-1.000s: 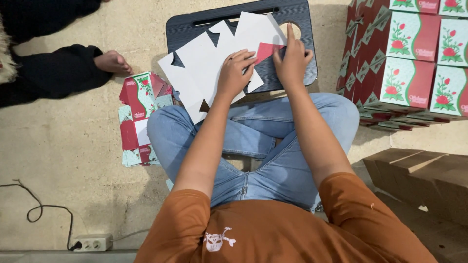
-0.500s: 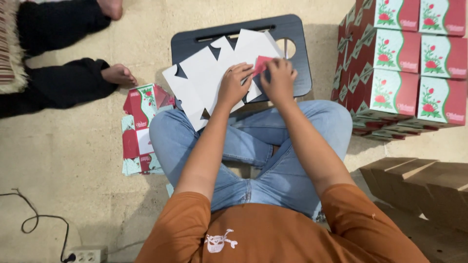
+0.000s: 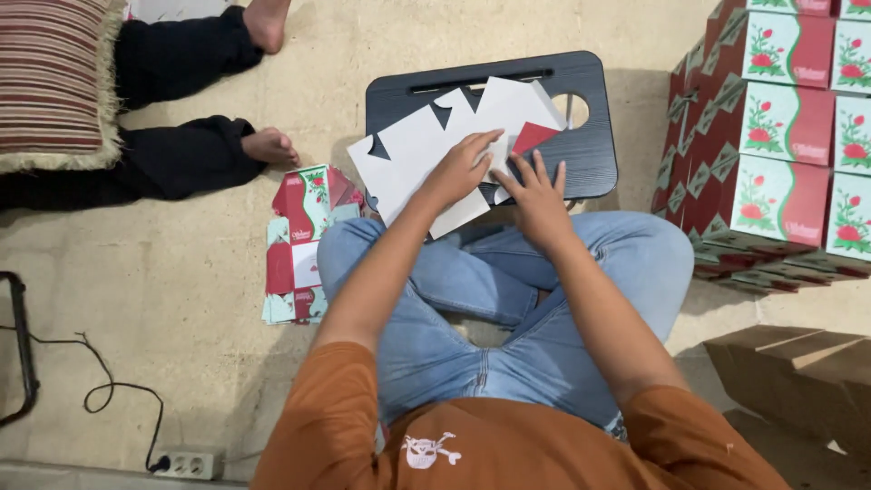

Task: The person sits on the floor and folds flat, pre-cut cardboard sheets into small rectangular boxes. They fold the flaps, tuck them into slots, and secure the structure by hand. Completed boxes are stacked to the right.

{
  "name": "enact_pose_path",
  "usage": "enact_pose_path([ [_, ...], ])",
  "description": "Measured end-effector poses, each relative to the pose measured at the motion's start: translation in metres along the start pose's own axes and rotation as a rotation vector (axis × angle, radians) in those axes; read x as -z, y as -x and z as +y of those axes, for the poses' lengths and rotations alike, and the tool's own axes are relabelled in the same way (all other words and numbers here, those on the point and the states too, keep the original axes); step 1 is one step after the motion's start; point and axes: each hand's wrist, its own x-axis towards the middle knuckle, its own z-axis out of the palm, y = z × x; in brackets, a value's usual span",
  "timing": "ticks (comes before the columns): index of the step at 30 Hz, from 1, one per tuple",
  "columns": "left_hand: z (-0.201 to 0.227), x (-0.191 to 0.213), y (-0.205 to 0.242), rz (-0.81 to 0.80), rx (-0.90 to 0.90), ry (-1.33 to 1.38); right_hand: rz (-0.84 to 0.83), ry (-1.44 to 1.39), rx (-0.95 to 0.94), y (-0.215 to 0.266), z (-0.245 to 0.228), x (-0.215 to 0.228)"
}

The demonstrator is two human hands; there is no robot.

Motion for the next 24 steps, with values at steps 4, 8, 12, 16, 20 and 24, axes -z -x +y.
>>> enact_pose_path([
  [4,0.006,0.006,0.032,-0.096,-0.087,-0.313,0.077,-0.063,-0.009,-0.001,0.011,-0.006],
  [8,-0.001,-0.008,0.059,-0.194,0.012,-0.523,0.048,-0.121,0.005,0.006,0.016,-0.003],
  [12,-0.014,-0.023,0.064,-0.178,-0.003,-0.617,0.066,-0.138,-0.027,0.009,0.023,-0.010],
  [16,-0.021,-0.022,0.063,-0.125,-0.041,-0.578,0.065,-0.152,-0.060,0.011,0.014,0.001],
  [20,-0.025,-0.005,0.055,-0.118,0.001,-0.418,0.080,-0.204,-0.065,0.012,0.004,0.012],
  [24,-0.023,0.009,0.048,-0.114,0.048,-0.265,0.102,-0.196,-0.027,0.009,0.012,-0.004],
])
